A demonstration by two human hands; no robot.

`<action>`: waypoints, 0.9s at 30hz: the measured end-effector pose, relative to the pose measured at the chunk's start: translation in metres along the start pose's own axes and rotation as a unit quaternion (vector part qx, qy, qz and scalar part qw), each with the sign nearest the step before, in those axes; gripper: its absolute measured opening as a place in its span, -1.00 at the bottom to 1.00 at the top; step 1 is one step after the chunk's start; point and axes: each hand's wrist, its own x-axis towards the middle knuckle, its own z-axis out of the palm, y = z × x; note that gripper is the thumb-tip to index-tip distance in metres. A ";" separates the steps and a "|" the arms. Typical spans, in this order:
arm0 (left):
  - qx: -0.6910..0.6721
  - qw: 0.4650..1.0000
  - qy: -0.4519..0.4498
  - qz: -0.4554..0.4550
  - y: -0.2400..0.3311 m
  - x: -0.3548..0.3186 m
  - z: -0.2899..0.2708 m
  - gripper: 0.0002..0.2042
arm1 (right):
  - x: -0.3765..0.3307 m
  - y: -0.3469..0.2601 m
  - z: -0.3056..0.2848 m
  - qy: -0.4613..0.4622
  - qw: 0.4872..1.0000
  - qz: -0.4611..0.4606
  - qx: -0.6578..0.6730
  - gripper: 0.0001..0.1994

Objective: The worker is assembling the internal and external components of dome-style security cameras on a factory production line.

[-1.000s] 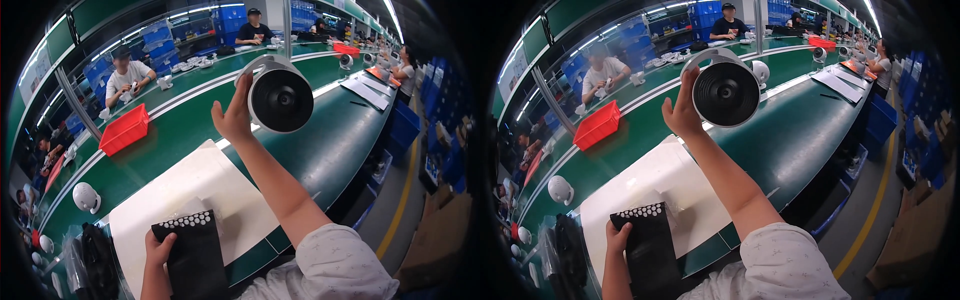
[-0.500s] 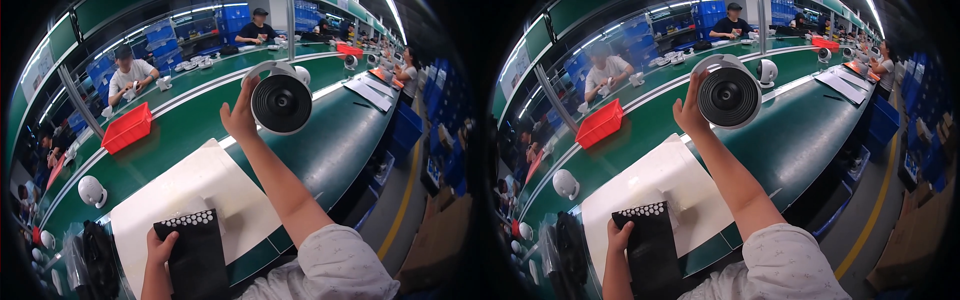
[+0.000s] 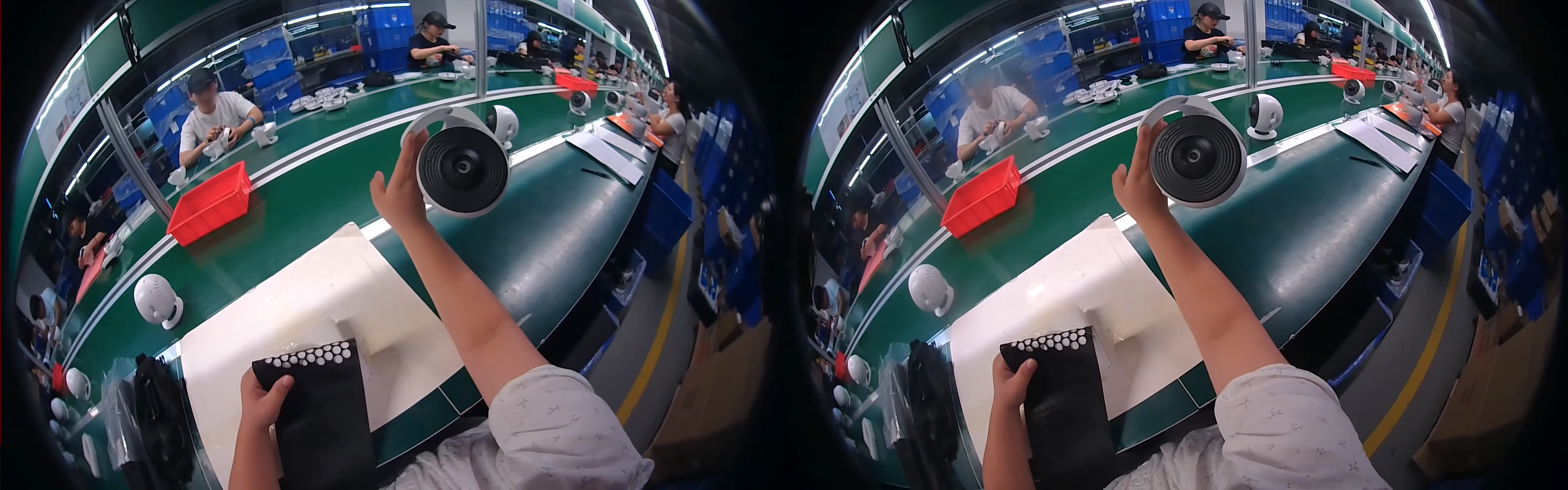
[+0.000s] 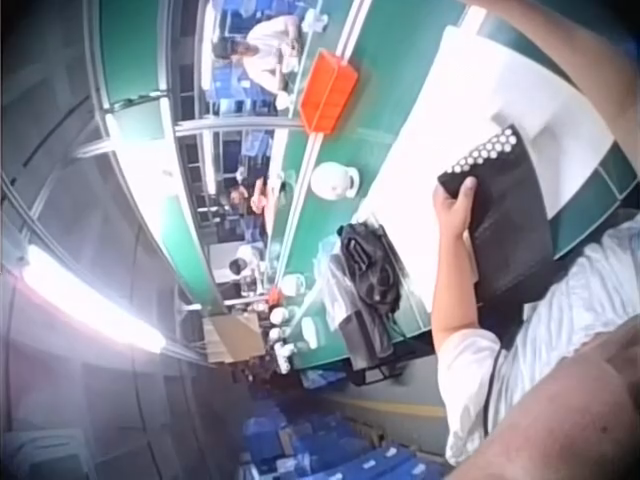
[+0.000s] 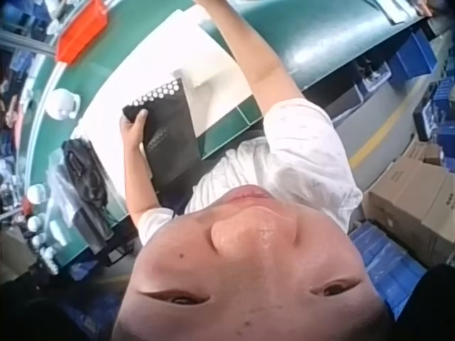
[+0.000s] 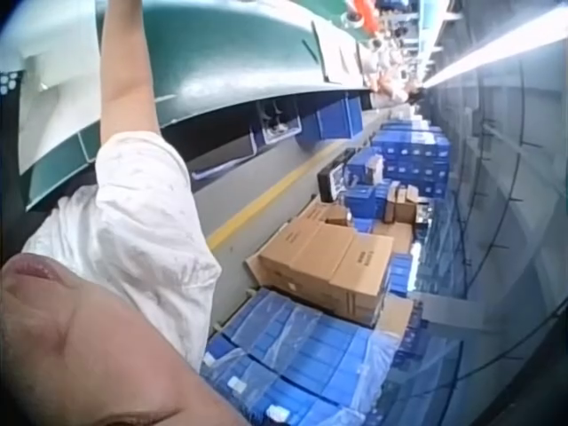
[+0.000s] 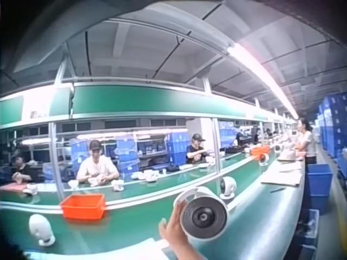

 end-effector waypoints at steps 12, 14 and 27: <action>0.005 1.000 0.030 -0.008 0.002 -0.003 -0.004 -0.63 | 0.021 -0.020 -0.002 0.089 0.986 0.090 0.106 -0.21; 0.008 1.000 0.021 -0.019 0.001 -0.005 -0.008 -0.64 | 0.031 -0.033 -0.011 0.103 0.960 0.146 0.217 -0.27; 0.028 0.999 0.018 -0.026 0.000 -0.003 -0.005 -0.65 | 0.021 0.014 -0.003 0.074 0.579 0.616 0.529 -0.82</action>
